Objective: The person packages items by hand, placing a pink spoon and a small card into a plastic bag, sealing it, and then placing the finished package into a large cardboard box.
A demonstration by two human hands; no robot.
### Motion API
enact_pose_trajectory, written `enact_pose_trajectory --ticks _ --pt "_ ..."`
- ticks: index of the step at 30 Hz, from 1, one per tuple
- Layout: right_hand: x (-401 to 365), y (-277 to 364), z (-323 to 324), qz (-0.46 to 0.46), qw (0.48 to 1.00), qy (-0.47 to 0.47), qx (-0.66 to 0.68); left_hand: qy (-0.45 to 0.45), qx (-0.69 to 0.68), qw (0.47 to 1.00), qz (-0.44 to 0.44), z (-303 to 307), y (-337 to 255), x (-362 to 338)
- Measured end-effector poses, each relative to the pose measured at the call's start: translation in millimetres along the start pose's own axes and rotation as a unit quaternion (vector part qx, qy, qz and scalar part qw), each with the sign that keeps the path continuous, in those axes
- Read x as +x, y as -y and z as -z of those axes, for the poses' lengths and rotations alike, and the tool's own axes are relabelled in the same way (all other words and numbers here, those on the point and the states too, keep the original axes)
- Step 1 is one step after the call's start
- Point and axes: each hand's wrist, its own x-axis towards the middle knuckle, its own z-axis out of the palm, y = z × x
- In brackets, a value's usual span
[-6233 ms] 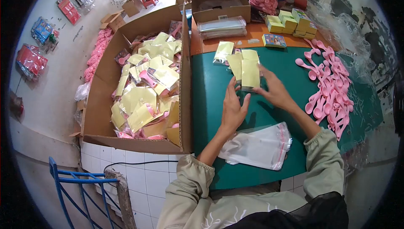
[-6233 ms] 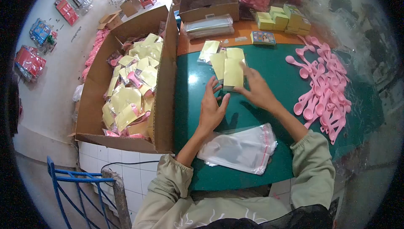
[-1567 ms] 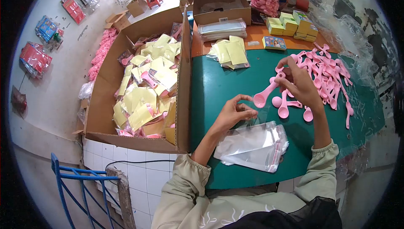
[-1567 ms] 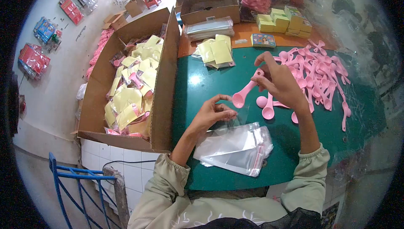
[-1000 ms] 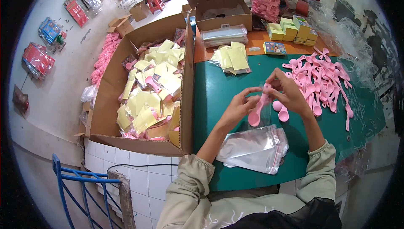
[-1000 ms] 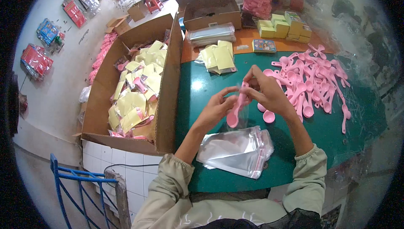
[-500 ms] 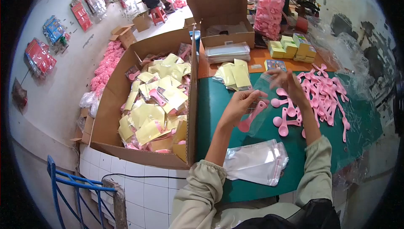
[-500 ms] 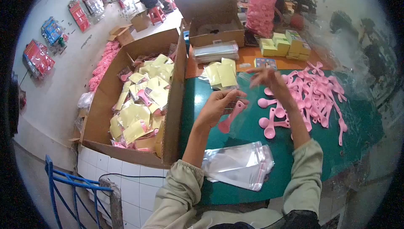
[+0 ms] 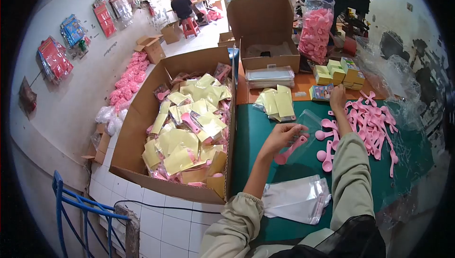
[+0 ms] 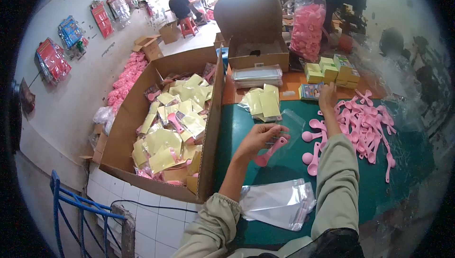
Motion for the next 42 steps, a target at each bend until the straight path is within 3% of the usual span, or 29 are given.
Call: enact_pose_trajectory --ticks 4,5,6,8,10,13,16,20,21,24,28,31,37,40,42 --pt "8 -4 17 0.028 0.993 0.004 0.117 0.016 0.015 0.999 -0.040 5 7 7" --pt "4 1 34 0.077 0.993 -0.025 0.084 0.014 0.024 0.998 -0.054 9 12 7" --pt "-1 15 63 0.033 0.972 0.056 0.224 0.008 0.019 0.999 -0.048 11 12 4" --pt "-11 39 119 -0.071 0.852 0.212 0.473 0.001 0.007 0.999 -0.035 9 4 1" --pt "-34 60 166 -0.015 0.819 0.213 0.533 -0.003 -0.001 0.999 -0.034 12 3 3" --pt "-61 73 204 0.016 0.797 0.229 0.558 -0.032 0.032 0.999 -0.010 15 5 3" --pt "-72 76 223 0.041 0.829 0.257 0.495 -0.005 0.025 0.998 -0.053 13 6 3" --pt "-72 77 234 0.111 0.856 0.287 0.416 0.014 0.119 0.993 -0.022 5 -5 -4" --pt "-70 77 234 0.148 0.848 0.309 0.404 0.038 0.135 0.990 -0.030 6 -3 -2" --pt "-75 86 243 0.127 0.788 0.473 0.372 0.066 0.168 0.982 -0.054 -3 0 1" --pt "-83 80 225 0.276 0.796 0.424 0.333 0.000 0.303 0.950 -0.076 -18 -5 -7" --pt "-83 76 223 0.198 0.773 0.465 0.383 -0.035 0.445 0.894 -0.047 -26 -16 -12" --pt "-77 65 211 0.055 0.762 0.442 0.470 -0.018 0.307 0.952 -0.018 -7 -42 -30" --pt "-79 65 218 0.030 0.747 0.424 0.511 0.005 0.247 0.960 -0.131 18 -30 -28" --pt "-80 69 224 0.035 0.714 0.461 0.526 0.012 0.227 0.966 -0.119 17 -33 -31"
